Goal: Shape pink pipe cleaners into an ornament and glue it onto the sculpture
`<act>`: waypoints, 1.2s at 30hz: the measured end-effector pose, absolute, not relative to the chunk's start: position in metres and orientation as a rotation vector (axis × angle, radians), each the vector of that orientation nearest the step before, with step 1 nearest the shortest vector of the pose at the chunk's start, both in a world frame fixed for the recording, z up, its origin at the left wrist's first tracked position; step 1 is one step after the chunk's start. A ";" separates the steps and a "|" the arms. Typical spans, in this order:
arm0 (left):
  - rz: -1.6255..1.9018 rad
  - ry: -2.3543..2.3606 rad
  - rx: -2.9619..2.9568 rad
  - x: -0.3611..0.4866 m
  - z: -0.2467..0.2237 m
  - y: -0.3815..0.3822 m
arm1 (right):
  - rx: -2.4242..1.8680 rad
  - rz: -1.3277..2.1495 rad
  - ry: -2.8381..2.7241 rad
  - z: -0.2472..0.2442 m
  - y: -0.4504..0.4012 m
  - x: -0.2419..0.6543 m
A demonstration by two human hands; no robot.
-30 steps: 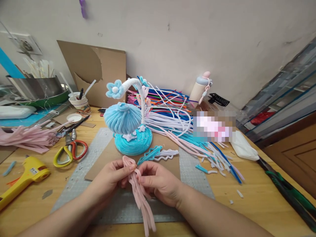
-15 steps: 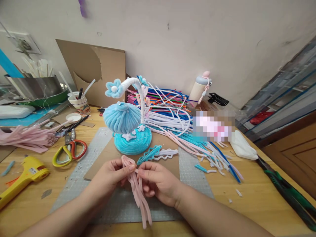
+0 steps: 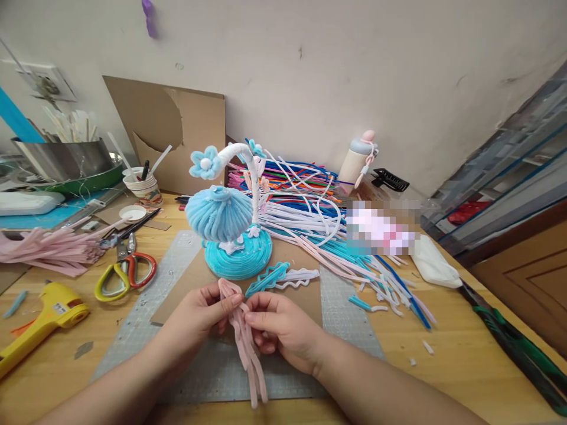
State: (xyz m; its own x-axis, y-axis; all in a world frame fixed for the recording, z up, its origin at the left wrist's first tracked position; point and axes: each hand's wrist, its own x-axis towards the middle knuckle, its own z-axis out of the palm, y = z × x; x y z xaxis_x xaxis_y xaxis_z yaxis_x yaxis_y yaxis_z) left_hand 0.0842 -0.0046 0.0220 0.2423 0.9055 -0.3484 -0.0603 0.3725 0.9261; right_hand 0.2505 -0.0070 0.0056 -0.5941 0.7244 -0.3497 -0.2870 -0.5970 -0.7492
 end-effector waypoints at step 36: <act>0.836 1.066 0.930 0.085 0.017 -0.005 | -0.841 2.188 -0.869 0.003 -0.006 0.253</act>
